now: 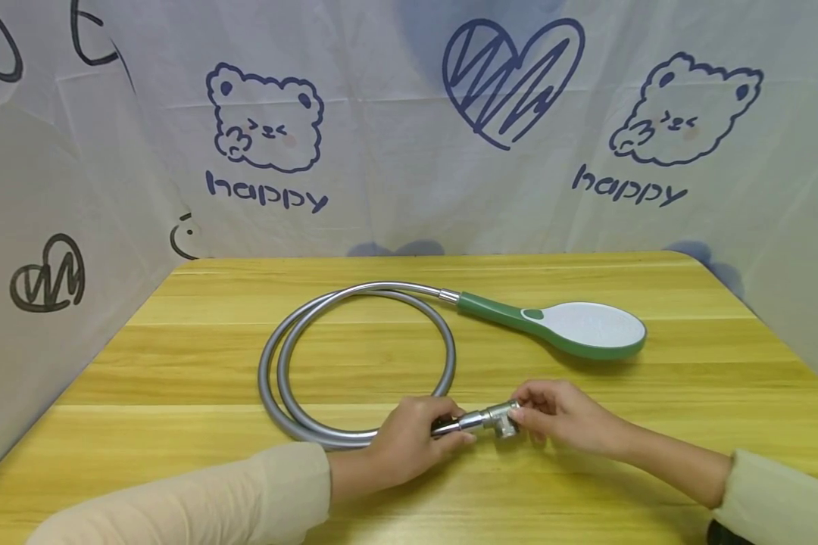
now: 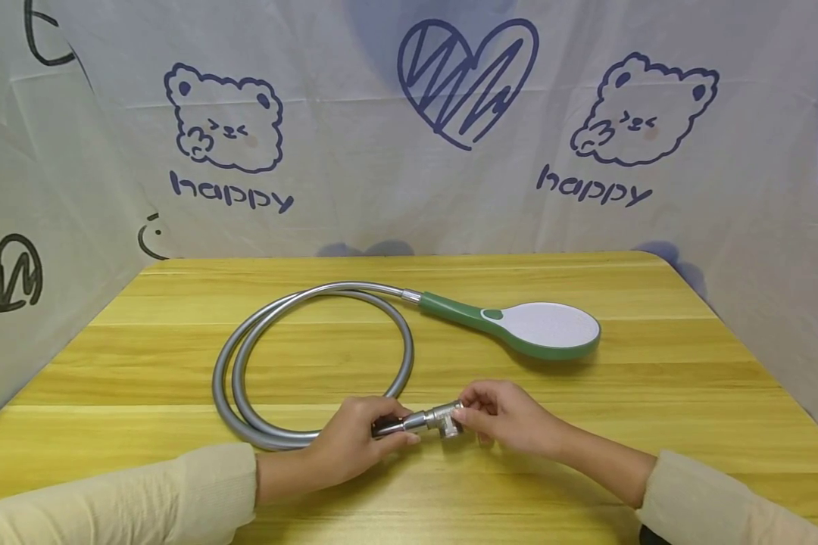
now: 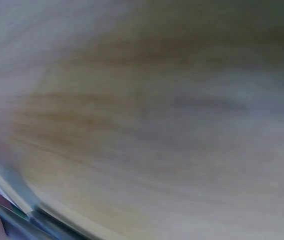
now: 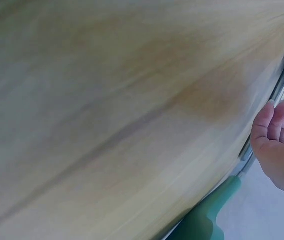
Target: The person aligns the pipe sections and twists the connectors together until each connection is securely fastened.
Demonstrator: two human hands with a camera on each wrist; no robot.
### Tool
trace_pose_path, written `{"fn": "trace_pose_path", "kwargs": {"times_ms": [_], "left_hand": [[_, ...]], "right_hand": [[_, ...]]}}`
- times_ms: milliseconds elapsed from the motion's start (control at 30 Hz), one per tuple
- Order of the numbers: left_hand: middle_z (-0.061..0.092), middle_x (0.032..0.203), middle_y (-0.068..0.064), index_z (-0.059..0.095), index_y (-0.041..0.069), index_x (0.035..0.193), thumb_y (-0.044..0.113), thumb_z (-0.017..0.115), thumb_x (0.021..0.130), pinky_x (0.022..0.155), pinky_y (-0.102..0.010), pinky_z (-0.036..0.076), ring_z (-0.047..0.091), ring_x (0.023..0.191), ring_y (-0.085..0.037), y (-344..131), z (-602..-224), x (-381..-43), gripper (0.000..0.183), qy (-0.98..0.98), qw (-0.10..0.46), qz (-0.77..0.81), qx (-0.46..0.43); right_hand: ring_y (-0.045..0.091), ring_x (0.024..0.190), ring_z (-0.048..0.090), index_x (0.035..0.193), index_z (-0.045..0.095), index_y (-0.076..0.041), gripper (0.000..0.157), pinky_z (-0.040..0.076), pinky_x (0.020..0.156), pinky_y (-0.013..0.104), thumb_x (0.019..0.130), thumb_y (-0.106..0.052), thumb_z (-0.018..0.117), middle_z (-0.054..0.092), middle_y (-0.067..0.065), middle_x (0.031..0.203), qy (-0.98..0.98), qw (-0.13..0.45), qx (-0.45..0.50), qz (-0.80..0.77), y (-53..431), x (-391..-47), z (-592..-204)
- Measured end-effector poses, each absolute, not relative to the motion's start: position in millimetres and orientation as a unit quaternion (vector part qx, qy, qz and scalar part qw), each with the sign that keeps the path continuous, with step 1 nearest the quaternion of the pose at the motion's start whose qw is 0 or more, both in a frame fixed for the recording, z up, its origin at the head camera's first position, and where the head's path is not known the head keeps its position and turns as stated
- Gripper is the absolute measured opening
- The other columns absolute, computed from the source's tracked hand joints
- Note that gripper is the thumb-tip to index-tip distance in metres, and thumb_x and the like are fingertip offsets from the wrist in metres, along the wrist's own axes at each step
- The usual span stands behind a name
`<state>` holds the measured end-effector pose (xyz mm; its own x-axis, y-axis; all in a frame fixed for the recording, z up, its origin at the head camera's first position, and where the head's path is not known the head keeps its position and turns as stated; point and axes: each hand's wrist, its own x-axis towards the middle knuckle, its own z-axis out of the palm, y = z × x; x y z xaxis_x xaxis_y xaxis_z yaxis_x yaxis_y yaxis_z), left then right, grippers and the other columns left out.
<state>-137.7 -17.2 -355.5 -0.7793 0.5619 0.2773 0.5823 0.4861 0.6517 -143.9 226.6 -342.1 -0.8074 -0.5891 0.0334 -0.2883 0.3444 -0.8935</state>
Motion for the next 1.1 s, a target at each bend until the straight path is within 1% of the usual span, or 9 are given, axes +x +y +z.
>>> {"fn": "trace_pose_path", "kwargs": {"times_ms": [167, 333, 633, 733, 833, 967, 1100], "left_hand": [[0.067, 0.076, -0.002, 0.068, 0.008, 0.085, 0.022, 0.071, 0.082, 0.053, -0.012, 0.041, 0.046, 0.061, 0.004, -17.4, -355.5, -137.7, 0.015, -0.861, 0.012, -0.383, -0.334], [0.068, 0.077, -0.002, 0.068, 0.008, 0.086, 0.023, 0.071, 0.082, 0.054, -0.012, 0.041, 0.046, 0.062, 0.003, -17.6, -356.6, -138.0, 0.015, -0.861, 0.012, -0.382, -0.336], [0.068, 0.078, -0.001, 0.068, 0.008, 0.085, 0.023, 0.072, 0.081, 0.055, -0.012, 0.042, 0.048, 0.063, 0.003, -17.3, -358.8, -138.7, 0.015, -0.862, 0.017, -0.380, -0.335], [0.068, 0.079, -0.001, 0.068, 0.008, 0.085, 0.022, 0.072, 0.080, 0.056, -0.012, 0.042, 0.049, 0.063, 0.003, -17.3, -358.7, -138.5, 0.015, -0.861, 0.014, -0.383, -0.334], [0.068, 0.079, -0.001, 0.067, 0.008, 0.085, 0.022, 0.072, 0.081, 0.056, -0.012, 0.043, 0.048, 0.063, 0.003, -17.6, -357.9, -138.2, 0.016, -0.860, 0.010, -0.386, -0.334], [0.068, 0.079, -0.002, 0.067, 0.008, 0.086, 0.022, 0.072, 0.081, 0.055, -0.012, 0.043, 0.048, 0.063, 0.003, -17.6, -356.9, -138.0, 0.015, -0.859, 0.006, -0.390, -0.330], [0.068, 0.079, -0.002, 0.068, 0.008, 0.086, 0.022, 0.072, 0.081, 0.056, -0.012, 0.043, 0.049, 0.063, 0.003, -17.4, -356.8, -137.9, 0.015, -0.860, 0.007, -0.389, -0.329]], "right_hand": [[0.006, 0.060, 0.054, 0.095, 0.060, 0.005, 0.022, 0.048, 0.052, 0.025, 0.096, -0.014, 0.050, 0.059, 0.011, 0.072, 0.816, 0.151, -0.253, -0.497, 225.6, -143.2, -341.5], [0.007, 0.064, 0.058, 0.098, 0.061, 0.008, 0.025, 0.052, 0.057, 0.026, 0.095, -0.016, 0.052, 0.063, 0.011, 0.077, 0.820, 0.159, -0.233, -0.498, 225.4, -142.7, -340.9], [0.010, 0.069, 0.064, 0.104, 0.056, 0.015, 0.032, 0.055, 0.063, 0.030, 0.091, -0.014, 0.058, 0.066, 0.020, 0.087, 0.797, 0.185, -0.220, -0.531, 226.0, -142.6, -340.0], [0.010, 0.072, 0.065, 0.108, 0.054, 0.017, 0.036, 0.056, 0.065, 0.030, 0.089, -0.013, 0.062, 0.066, 0.023, 0.089, 0.783, 0.196, -0.228, -0.544, 227.9, -142.9, -339.5], [0.009, 0.074, 0.065, 0.111, 0.050, 0.018, 0.038, 0.055, 0.067, 0.028, 0.088, -0.010, 0.061, 0.065, 0.025, 0.091, 0.768, 0.201, -0.248, -0.556, 229.2, -143.8, -340.3], [0.007, 0.073, 0.063, 0.111, 0.047, 0.017, 0.034, 0.055, 0.066, 0.027, 0.090, -0.007, 0.058, 0.065, 0.020, 0.089, 0.758, 0.194, -0.272, -0.561, 229.0, -144.7, -342.0], [0.007, 0.073, 0.062, 0.109, 0.048, 0.016, 0.031, 0.055, 0.065, 0.027, 0.091, -0.007, 0.057, 0.063, 0.016, 0.087, 0.761, 0.189, -0.272, -0.558, 228.2, -144.3, -342.3]]}}
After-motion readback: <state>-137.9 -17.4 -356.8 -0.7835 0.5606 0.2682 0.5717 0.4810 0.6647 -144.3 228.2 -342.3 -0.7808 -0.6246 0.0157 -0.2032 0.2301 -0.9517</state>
